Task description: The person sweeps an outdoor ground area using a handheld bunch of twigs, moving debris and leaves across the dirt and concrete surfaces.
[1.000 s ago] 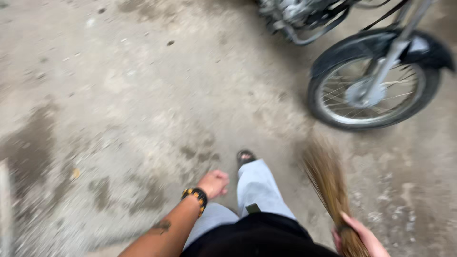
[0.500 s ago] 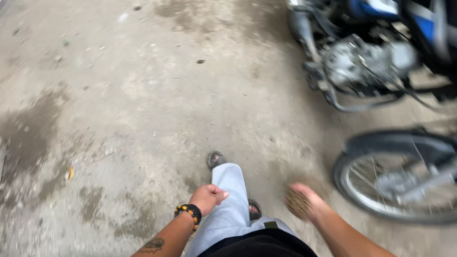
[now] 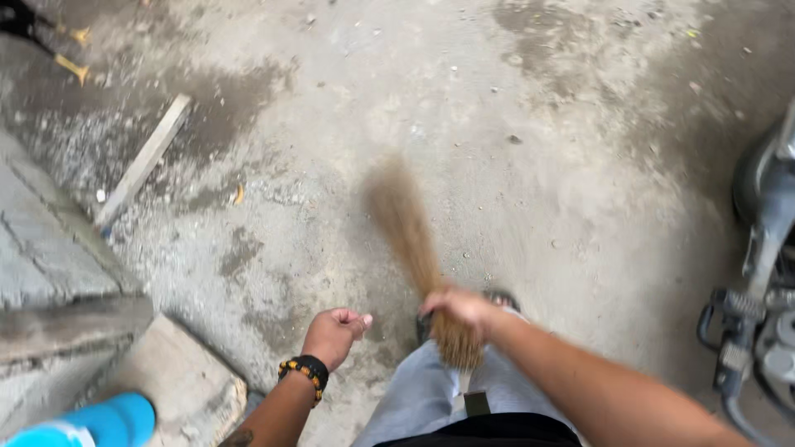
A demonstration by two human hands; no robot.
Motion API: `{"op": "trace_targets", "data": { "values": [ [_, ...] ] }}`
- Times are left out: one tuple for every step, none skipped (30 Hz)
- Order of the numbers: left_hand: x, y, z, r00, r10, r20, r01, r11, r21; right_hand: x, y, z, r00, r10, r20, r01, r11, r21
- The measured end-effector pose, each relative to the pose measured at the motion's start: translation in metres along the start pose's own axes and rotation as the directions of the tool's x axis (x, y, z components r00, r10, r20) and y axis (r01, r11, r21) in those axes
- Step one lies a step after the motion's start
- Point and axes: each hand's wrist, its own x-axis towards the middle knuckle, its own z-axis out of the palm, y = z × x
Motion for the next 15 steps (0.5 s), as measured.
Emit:
{"op": "trace_targets", "data": {
  "values": [
    [0.001,0.010,0.007,0.999,0.043,-0.030,-0.044,0.999,-0.031,-0.014,0.004,0.022,0.970,0.180,0.164,-0.207,0.964,0.166],
    [0.009,0.022,0.008,0.994,0.082,-0.072,-0.085,0.995,-0.052,-0.023,0.006,0.040,0.939,0.181,0.293,-0.235,0.958,0.162],
    [0.021,0.036,0.014,0.994,0.056,-0.096,-0.063,0.996,-0.070,-0.025,0.006,0.053,0.852,0.293,0.435,-0.398,0.901,0.172],
    [0.030,0.045,0.025,0.993,0.067,-0.098,-0.071,0.997,-0.035,-0.021,0.008,0.056,0.722,0.391,0.571,-0.560,0.814,0.151],
    [0.037,0.052,0.039,0.992,0.077,-0.098,-0.077,0.997,-0.001,-0.011,0.004,0.045,0.692,0.419,0.587,-0.583,0.805,0.112],
    [0.046,0.061,0.052,0.992,0.044,-0.120,-0.046,0.999,-0.014,0.002,-0.005,0.029,0.720,0.474,0.507,-0.550,0.835,-0.001],
    [0.059,0.071,0.065,0.994,-0.016,-0.107,0.005,0.995,-0.096,0.017,-0.014,0.007,0.748,0.512,0.422,-0.515,0.849,-0.118],
    [0.074,0.080,0.080,0.996,-0.057,-0.069,0.045,0.985,-0.169,0.027,-0.028,-0.045,0.818,0.487,0.306,-0.458,0.873,-0.167],
    [0.079,0.083,0.093,0.995,-0.074,-0.067,0.062,0.983,-0.175,0.043,-0.052,-0.102,0.829,0.497,0.256,-0.489,0.867,-0.099],
    [0.086,0.091,0.107,0.992,-0.105,-0.072,0.101,0.993,-0.053,0.050,-0.087,-0.170,0.924,0.224,0.309,-0.264,0.960,0.093],
    [0.095,0.102,0.118,0.988,-0.133,-0.080,0.139,0.988,0.069,0.045,-0.134,-0.247,0.953,0.086,0.291,-0.098,0.995,0.027],
    [0.102,0.113,0.131,0.986,-0.147,-0.076,0.151,0.987,0.051,0.034,-0.180,-0.313,0.982,0.161,0.102,-0.171,0.980,0.101],
    [0.108,0.125,0.142,0.988,-0.154,-0.026,0.154,0.988,0.001,0.020,-0.228,-0.364,0.999,0.011,0.051,-0.020,0.985,0.170],
    [0.112,0.134,0.148,0.987,-0.157,0.022,0.158,0.986,-0.048,0.008,-0.283,-0.398,0.975,0.221,-0.024,-0.219,0.974,0.058],
    [0.112,0.142,0.156,0.985,-0.171,0.024,0.172,0.983,-0.064,-0.007,-0.322,-0.411,0.883,0.304,-0.359,-0.307,0.950,0.049]
  ]
}}
